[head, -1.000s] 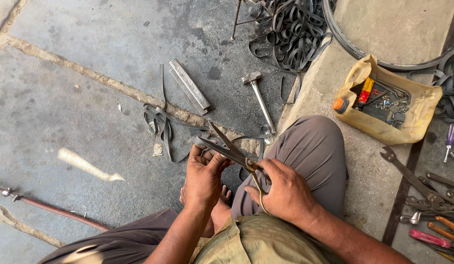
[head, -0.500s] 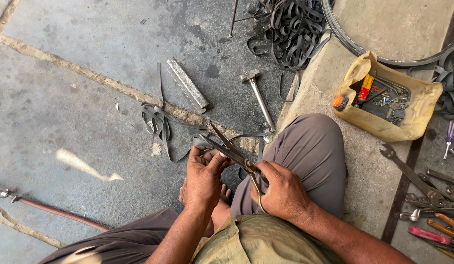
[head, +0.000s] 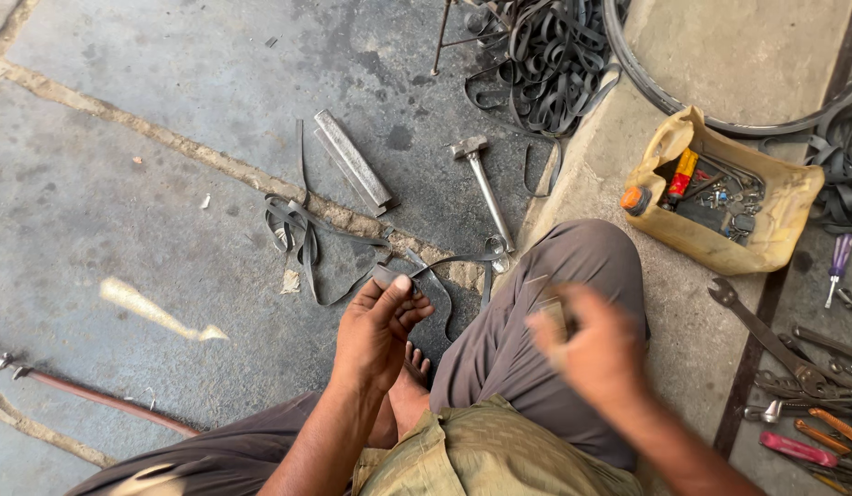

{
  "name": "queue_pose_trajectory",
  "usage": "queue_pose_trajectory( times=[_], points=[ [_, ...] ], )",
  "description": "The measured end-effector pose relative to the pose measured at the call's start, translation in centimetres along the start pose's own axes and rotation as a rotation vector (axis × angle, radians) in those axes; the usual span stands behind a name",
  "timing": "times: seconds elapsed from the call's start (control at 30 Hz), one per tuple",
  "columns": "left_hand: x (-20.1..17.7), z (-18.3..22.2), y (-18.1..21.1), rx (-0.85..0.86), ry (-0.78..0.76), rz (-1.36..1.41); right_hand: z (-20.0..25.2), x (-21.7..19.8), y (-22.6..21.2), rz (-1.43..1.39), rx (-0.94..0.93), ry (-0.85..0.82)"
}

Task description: The person sits on the floor and uses a hammer and metal block to flatten a rubber strip. They then use shears to cut the strip into smaller pieces and rub the edges with a wooden block. The person repeats this process with another strip, cutting and rubbing the edges.

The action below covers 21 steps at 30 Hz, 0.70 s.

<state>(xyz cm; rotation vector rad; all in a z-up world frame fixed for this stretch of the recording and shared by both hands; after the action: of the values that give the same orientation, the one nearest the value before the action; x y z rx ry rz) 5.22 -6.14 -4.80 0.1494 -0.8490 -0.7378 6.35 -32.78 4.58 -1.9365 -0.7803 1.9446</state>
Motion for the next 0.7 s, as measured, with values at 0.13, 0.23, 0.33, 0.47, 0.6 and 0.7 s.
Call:
queue_pose_trajectory(
  times=[0.13, 0.23, 0.33, 0.47, 0.6, 0.7],
  points=[
    [-0.9, -0.8, -0.6, -0.064, 0.005, 0.061, 2.2, -5.8, 9.0, 0.363, 0.058, 0.172],
    [-1.6, -1.5, -1.2, -0.091, 0.035, 0.002, 6.4, -7.0, 17.4, 0.672, 0.115, 0.072],
    [-3.1, -2.5, -1.0, -0.115, 0.182, -0.383, 13.4, -5.1, 26.7, 0.755, 0.437, -0.292],
    [-5.2, -1.9, 3.1, 0.162, 0.496, -1.339, 19.9, -3.6, 34.4, 0.686, 0.626, -0.392],
    [-7.2, -1.0, 6.8, 0.180, 0.593, -1.332, 19.2, -3.6, 36.4, 0.640, 0.617, -0.575],
    [-7.5, 0.1, 8.2, 0.089, 0.646, -1.160, 13.2, -5.5, 31.8, 0.729, 0.465, -0.420]
  ],
)
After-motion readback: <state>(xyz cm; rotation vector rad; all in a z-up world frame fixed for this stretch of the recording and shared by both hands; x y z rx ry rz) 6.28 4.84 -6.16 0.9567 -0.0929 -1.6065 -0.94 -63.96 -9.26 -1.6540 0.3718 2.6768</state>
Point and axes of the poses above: each hand's wrist, its own z-axis away from the middle knuckle, its own x-axis out of the palm, y = z × x, the point moved 6 cm from there along -z, towards the middle knuckle, and after that the axes turned 13 degrees about -x, right-handed, at the moved point
